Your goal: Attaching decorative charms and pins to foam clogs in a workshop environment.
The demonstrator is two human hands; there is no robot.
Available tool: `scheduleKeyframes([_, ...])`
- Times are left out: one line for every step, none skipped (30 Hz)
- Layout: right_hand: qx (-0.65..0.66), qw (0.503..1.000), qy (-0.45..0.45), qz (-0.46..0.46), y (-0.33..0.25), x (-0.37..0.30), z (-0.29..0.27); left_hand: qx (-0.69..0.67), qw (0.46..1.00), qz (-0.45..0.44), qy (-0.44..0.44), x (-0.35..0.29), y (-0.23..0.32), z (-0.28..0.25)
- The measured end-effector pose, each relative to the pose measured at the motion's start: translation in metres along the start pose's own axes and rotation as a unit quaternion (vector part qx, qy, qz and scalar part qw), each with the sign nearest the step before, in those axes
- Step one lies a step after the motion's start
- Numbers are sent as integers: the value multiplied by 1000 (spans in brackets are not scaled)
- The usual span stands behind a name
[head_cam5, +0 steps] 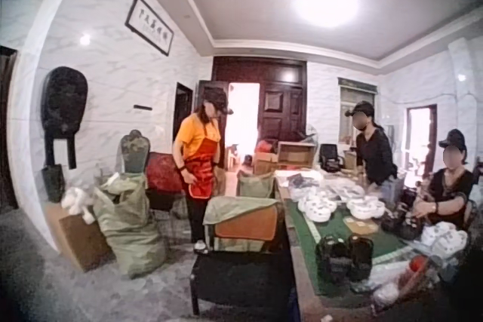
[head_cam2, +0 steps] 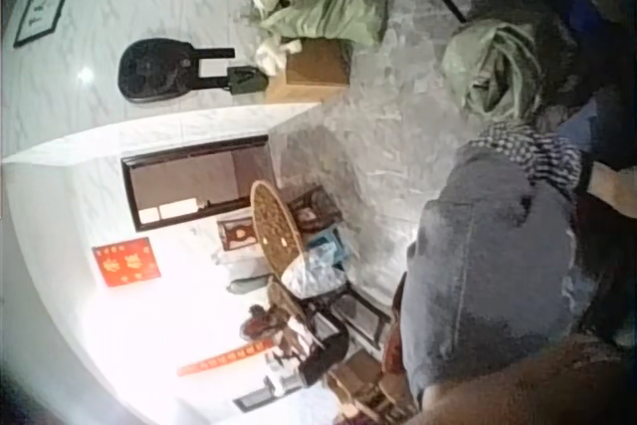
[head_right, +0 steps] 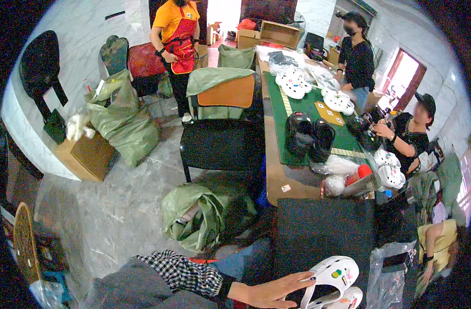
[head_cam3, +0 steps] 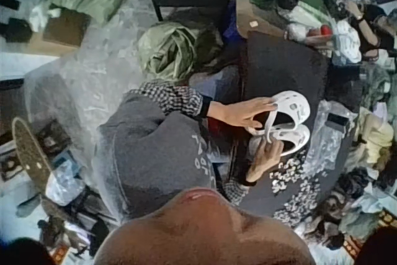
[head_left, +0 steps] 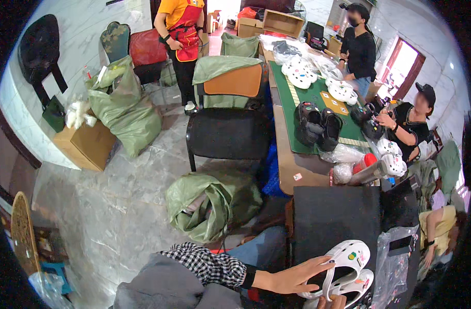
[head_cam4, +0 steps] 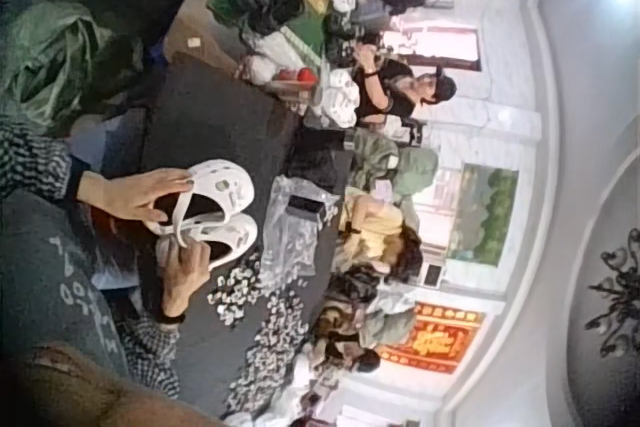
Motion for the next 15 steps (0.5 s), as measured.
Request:
scheduleKeyframes([1,1000,1,5,0,0,0,-3,1000,-10,-7,0,-2,1])
scheduleKeyframes([0,1000,-1,17,1,-1,1,-6,1000,-20,-13,-1,-3,1])
scheduleKeyframes([0,1000,-3,26,2,-1,1,-5,1000,-20,-17,-1,-3,2])
scheduleKeyframes([2,1000,0,27,2,-2,1,-8,1000,-7,-10,-1,-2,1])
scheduleKeyframes([5,999,-2,39,4,-3,2,-11,1000,5,-3,-1,-1,-1])
scheduleKeyframes([8,999,-6,51,6,-4,3,-9,1000,4,-5,-1,-2,-1])
scheduleKeyframes([11,999,-5,53,6,-5,5,-15,1000,-6,-11,-1,-3,-1])
scheduleKeyframes([20,998,3,67,8,-6,5,-21,1000,-16,-16,-1,-4,-1])
scheduleKeyframes([29,996,11,79,10,-8,6,-18,1000,-17,-19,-1,-4,-1])
scheduleKeyframes([31,996,14,80,11,-8,6,-12,1000,-16,-18,-1,-4,-1])
scheduleKeyframes([23,997,14,78,11,-9,6,-5,1000,-14,-17,-1,-5,-1])
scheduleKeyframes([16,997,16,76,11,-9,5,-2,1000,-13,-20,-1,-5,0])
scheduleKeyframes([18,997,20,77,10,-9,4,-5,1000,-17,-20,-1,-4,0])
scheduleKeyframes([3,997,29,67,8,-9,3,-7,1000,-20,-21,-1,-4,0])
scheduleKeyframes([-9,998,41,56,6,-9,1,6,1000,-10,-14,-1,-3,-1])
Point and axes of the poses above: each hand's wrist, its own x-axis towards the middle knuckle, its own z-axis out of the palm, y = z × x, the point moved 5 cm from there along x, towards the middle knuckle, and after that the axes turned 6 degrees about x, right-handed, at the moved point
